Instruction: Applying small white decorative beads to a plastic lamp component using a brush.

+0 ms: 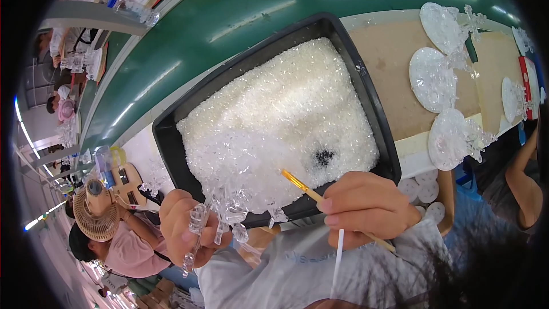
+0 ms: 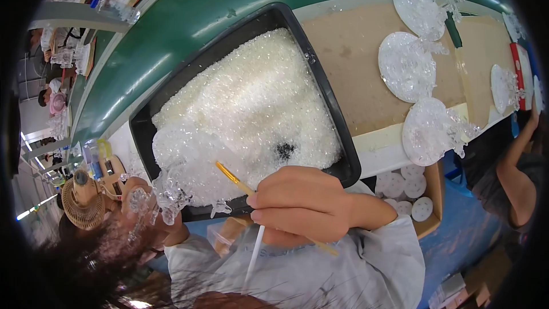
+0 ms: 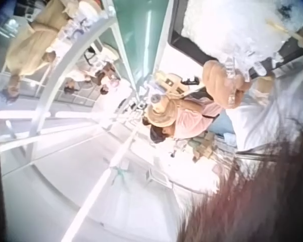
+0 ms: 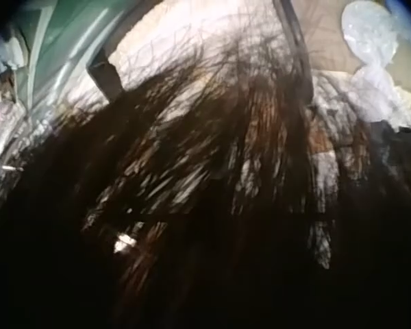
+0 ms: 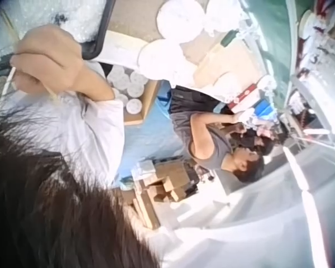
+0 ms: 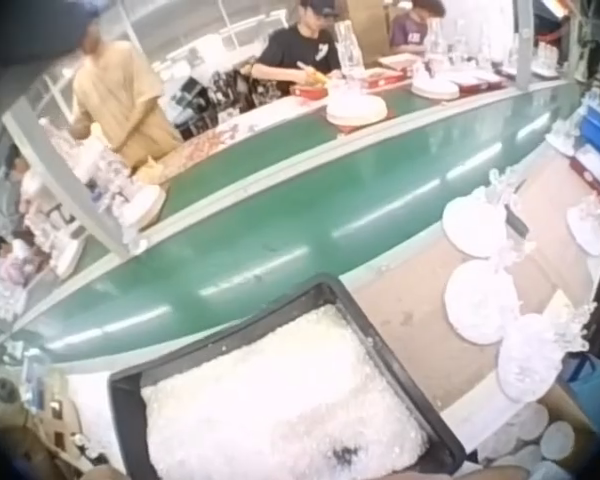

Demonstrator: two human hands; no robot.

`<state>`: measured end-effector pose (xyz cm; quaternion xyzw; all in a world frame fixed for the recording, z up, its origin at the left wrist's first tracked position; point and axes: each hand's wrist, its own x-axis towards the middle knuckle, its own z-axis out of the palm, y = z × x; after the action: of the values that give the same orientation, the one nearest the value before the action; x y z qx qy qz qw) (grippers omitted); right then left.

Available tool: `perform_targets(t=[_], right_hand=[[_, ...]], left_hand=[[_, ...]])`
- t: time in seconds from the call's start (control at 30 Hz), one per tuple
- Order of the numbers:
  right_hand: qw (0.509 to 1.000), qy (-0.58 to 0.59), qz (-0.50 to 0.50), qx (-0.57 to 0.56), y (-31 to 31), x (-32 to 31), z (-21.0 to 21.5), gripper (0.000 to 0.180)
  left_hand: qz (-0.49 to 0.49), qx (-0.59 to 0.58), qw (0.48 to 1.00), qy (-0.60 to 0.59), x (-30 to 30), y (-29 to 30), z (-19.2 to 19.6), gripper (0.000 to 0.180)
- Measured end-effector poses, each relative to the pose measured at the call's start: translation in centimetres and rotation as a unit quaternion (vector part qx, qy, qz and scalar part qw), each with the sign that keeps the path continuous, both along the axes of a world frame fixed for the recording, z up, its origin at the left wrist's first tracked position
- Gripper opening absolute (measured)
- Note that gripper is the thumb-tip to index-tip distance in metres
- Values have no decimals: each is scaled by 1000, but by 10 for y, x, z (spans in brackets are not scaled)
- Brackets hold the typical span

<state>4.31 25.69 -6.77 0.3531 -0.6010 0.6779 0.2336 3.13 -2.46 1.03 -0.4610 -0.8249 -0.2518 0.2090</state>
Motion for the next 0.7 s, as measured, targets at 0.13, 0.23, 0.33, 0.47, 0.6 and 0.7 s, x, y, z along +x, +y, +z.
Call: perform_targets(t=[0.13,0.23,0.33,0.47,0.6,0.7], right_hand=[[999,-4,11,-33,2,0,3,20],[999,-24,25,-28,0,0,3,18],[993,-60,-14,-100,2,8,2,20],[992,-38,-50,-112,-6,1,6,17],[999,-37,8,-21,-7,-5,9,18],[999,-33,-1,-28,-5,-4,7,19]], left_hand=[[46,13,997,-54,6,8,9,10],[134,27,987,-81,9,7,10,9],[34,36,998,-33,2,5,9,8],[3,36,999,-12,-2,-1,-5,21],[42,92,991,83,2,8,-19,40],[6,96,989,114,-8,13,-17,38]])
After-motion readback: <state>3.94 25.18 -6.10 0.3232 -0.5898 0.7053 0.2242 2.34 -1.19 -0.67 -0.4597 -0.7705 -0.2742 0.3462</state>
